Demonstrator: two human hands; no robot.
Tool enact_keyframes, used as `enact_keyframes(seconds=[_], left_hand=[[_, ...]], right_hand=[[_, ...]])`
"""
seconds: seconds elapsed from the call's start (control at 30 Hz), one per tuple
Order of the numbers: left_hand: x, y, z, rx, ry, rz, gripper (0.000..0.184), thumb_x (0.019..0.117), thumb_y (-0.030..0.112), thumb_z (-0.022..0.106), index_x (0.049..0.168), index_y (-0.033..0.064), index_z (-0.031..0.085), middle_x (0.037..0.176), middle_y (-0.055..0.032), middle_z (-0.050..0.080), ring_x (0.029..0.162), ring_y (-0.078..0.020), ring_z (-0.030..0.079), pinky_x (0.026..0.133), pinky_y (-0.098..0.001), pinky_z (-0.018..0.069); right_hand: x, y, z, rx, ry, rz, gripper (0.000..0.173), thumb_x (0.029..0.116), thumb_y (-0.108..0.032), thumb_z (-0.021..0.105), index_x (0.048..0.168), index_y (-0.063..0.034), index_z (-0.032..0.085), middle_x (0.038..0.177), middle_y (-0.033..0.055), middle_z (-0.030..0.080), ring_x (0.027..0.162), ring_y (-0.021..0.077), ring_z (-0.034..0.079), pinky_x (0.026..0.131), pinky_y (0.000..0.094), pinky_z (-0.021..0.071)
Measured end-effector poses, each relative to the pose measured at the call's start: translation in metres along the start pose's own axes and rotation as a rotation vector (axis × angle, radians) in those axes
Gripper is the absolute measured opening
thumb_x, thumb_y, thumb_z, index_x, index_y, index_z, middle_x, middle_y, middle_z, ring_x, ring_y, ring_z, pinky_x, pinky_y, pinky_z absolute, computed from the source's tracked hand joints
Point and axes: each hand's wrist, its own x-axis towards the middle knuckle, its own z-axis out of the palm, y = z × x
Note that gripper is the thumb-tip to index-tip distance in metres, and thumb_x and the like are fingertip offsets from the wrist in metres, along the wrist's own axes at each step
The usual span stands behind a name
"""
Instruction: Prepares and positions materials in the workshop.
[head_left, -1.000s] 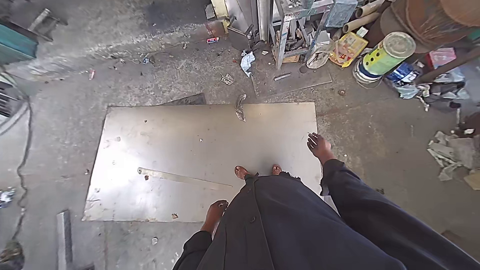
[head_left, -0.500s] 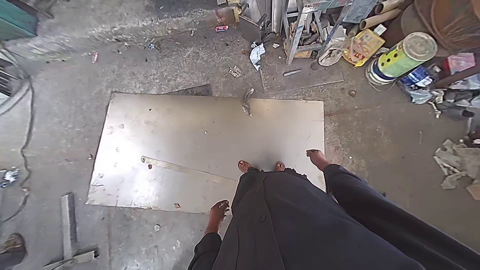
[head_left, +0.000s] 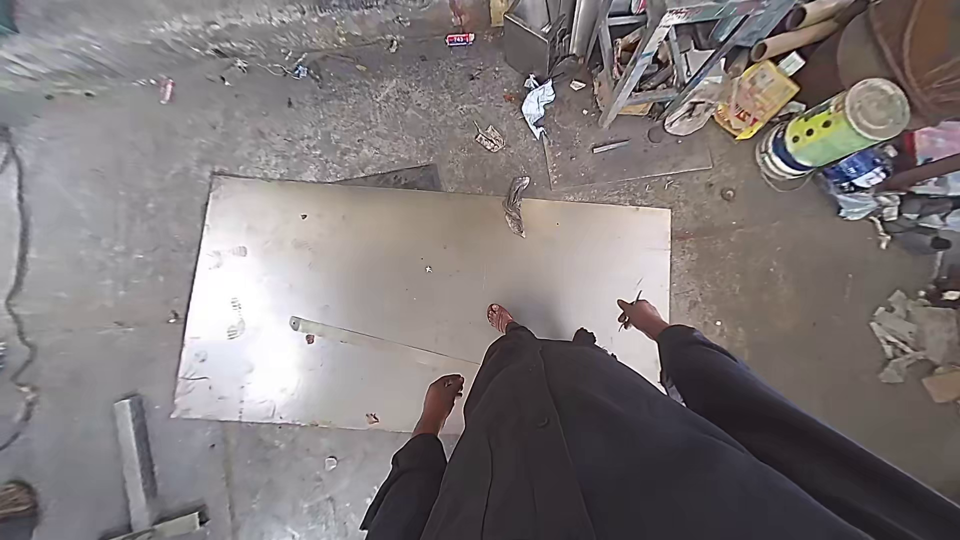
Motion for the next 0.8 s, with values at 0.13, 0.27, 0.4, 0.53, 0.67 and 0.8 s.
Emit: enact_keyframes(seconds=[0.13, 0.27, 0.4, 0.53, 0.67, 0.8], left_hand=[[0.037, 0.026, -0.069, -0.018, 0.014, 0.019, 0.035, 0.1086, 0.024, 0.055, 0.132, -0.0007, 0.064, 0.122, -0.0203, 0.07, 0.107, -0.0294, 0.07, 0.094, -0.0486, 0.0561], [0.063, 0.044, -0.119, -0.071, 0.046, 0.033, 0.035, 0.1083, 0.026, 0.056, 0.132, 0.0018, 0.064, 0.121, -0.019, 0.07, 0.107, -0.0286, 0.069, 0.091, -0.0494, 0.0552], [0.07, 0.052, -0.138, -0.068, 0.055, 0.064, 0.034, 0.1084, 0.026, 0.056, 0.131, 0.001, 0.065, 0.12, -0.0194, 0.07, 0.107, -0.0292, 0.07, 0.091, -0.0496, 0.0557], [0.059, 0.044, -0.134, -0.009, 0.034, 0.106, 0.033, 0.108, 0.022, 0.056, 0.129, -0.003, 0.066, 0.121, -0.0214, 0.07, 0.108, -0.0296, 0.071, 0.099, -0.047, 0.0548], [0.068, 0.003, -0.117, -0.038, -0.002, 0.071, 0.034, 0.1076, 0.024, 0.057, 0.128, -0.0027, 0.066, 0.12, -0.0214, 0.071, 0.108, -0.0311, 0.071, 0.1, -0.0494, 0.0548], [0.115, -0.075, -0.092, 0.023, 0.033, 0.084, 0.035, 0.1034, 0.036, 0.062, 0.121, 0.0085, 0.074, 0.117, -0.0133, 0.075, 0.112, -0.0277, 0.071, 0.103, -0.0537, 0.054]], right_hand=[[-0.027, -0.104, 0.024, -0.091, -0.033, -0.176, 0.063, 0.109, -0.054, 0.035, 0.098, -0.0049, 0.072, 0.094, 0.0095, 0.074, 0.091, 0.024, 0.069, 0.088, 0.0503, 0.0502], [-0.06, -0.179, 0.04, -0.32, -0.024, -0.306, 0.072, 0.106, -0.064, 0.031, 0.104, -0.005, 0.071, 0.107, 0.0166, 0.072, 0.108, 0.0336, 0.068, 0.092, 0.0588, 0.0498], [-0.063, -0.197, 0.034, -0.349, 0.041, -0.297, 0.076, 0.1061, -0.066, 0.025, 0.105, -0.0046, 0.071, 0.111, 0.0186, 0.071, 0.112, 0.0354, 0.067, 0.092, 0.0602, 0.0499], [-0.044, -0.171, 0.017, -0.223, 0.188, -0.202, 0.076, 0.108, -0.062, 0.022, 0.106, -0.0046, 0.072, 0.113, 0.0183, 0.072, 0.112, 0.0355, 0.067, 0.093, 0.0599, 0.0502], [-0.03, -0.146, 0.002, -0.077, 0.274, -0.121, 0.075, 0.1099, -0.057, 0.021, 0.104, -0.003, 0.073, 0.11, 0.0204, 0.073, 0.108, 0.0362, 0.068, 0.095, 0.0584, 0.0495], [-0.022, -0.144, -0.002, -0.095, 0.243, -0.075, 0.074, 0.1101, -0.056, 0.023, 0.105, -0.0027, 0.073, 0.112, 0.0208, 0.072, 0.111, 0.0361, 0.067, 0.097, 0.0576, 0.0487]])
